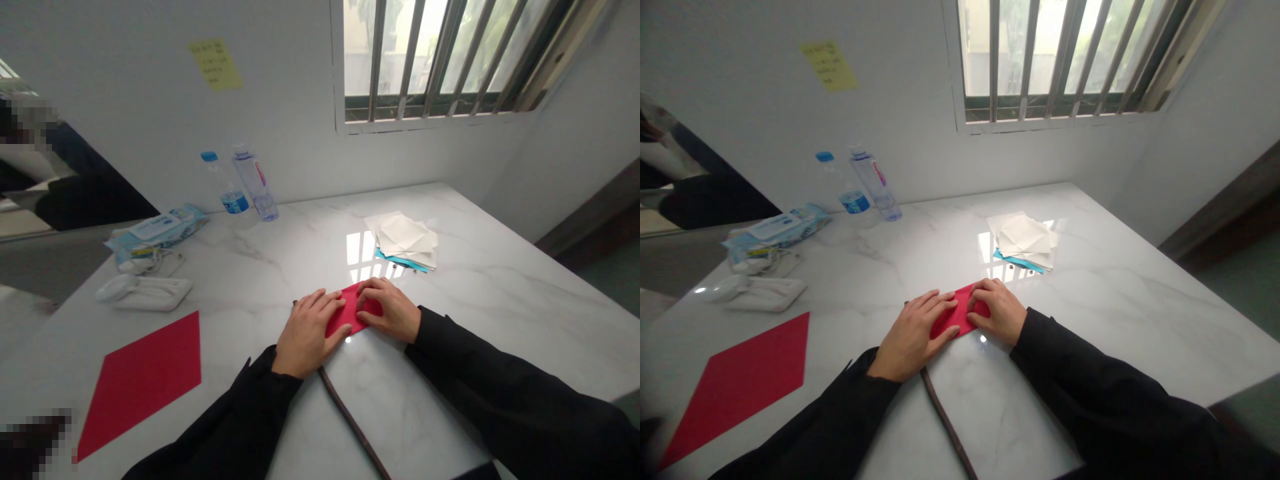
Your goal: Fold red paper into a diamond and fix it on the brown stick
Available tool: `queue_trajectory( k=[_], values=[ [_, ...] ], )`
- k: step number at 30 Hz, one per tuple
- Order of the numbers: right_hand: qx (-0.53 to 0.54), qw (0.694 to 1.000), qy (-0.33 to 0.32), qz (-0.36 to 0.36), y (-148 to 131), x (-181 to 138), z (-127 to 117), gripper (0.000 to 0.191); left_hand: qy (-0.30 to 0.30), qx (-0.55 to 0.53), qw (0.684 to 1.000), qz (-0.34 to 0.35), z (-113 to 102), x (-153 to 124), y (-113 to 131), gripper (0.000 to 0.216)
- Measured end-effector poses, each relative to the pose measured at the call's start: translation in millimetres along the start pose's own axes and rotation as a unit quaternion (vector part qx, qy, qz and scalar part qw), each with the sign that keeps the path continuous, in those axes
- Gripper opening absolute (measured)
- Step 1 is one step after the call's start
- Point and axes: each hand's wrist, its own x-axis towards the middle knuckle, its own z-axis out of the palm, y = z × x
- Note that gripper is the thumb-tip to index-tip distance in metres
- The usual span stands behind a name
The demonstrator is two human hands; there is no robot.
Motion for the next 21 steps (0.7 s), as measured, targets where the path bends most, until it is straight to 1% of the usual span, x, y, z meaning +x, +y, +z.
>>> queue_trajectory(
  k=[9,21],
  values=[
    [0.013,1.0,0.004,0.016,-2.3,-0.2,0.4,0.012,0.014,-0.003,1.0,-0.006,5.0,0.3,-1.3,0.037],
    [0.001,1.0,-0.001,-0.001,-2.9,-0.4,0.7,0.018,0.017,-0.008,1.0,-0.012,6.2,2.2,-0.7,0.032]
  ],
)
